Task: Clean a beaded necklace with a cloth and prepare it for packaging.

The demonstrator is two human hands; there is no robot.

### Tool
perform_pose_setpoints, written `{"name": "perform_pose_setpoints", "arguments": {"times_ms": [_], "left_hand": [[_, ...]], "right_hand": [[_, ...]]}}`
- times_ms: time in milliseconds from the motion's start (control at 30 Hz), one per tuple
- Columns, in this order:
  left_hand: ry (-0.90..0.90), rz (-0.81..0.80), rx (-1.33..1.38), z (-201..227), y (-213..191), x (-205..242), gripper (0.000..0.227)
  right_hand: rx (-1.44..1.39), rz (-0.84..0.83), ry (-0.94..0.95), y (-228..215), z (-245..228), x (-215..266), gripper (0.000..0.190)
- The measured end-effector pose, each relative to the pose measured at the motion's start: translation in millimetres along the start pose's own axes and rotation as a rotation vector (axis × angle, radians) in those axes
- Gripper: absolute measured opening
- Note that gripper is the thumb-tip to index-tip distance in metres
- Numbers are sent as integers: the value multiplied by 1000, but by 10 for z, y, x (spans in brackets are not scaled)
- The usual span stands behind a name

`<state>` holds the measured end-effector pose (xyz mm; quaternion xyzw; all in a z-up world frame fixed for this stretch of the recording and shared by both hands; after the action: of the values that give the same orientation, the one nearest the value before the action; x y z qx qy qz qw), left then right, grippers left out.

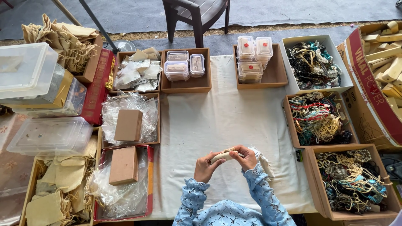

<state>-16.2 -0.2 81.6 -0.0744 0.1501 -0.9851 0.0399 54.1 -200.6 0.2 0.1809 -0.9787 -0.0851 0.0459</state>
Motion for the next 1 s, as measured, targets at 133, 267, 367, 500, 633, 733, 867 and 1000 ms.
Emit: {"name": "perform_pose_setpoints", "arguments": {"times_ms": [133,267,367,500,633,733,867,1000], "left_hand": [[-178,-51,140,31,41,7,40],[-189,-71,224,92,56,-25,46],[-260,-82,206,-58,136,-75,47],[-302,-89,189,-97,137,-93,44],[-289,-98,210,-137,118,-100,42],[-259,-104,267,-258,173,-119,42],[-244,-118,302,-452,221,-116,42],[-236,-168,260,-292,137,-84,41]], "right_hand": [[27,130,26,82,-97,-1,27],[-27,239,19,-51,286,-40,24],[-48,232,-37,-140,472,-49,27],[-19,206,140,-82,231,-46,30],[-128,12,218,-60,-15,-27,35],[-55,98,119,-92,146,-28,33],[-67,148,111,-95,151,-18,31],[48,105,81,-82,71,-10,26]]}}
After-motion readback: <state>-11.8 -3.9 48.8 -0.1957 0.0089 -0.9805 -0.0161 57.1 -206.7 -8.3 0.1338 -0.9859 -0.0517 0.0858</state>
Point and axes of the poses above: each hand's wrist, its own x-axis away from the middle knuckle, its own y-axis out of the palm, z = x × y, the point moved 1 cm from there along -x, towards the middle knuckle, and after that the axes turned 5 degrees about -y, right-handed, at the moved point
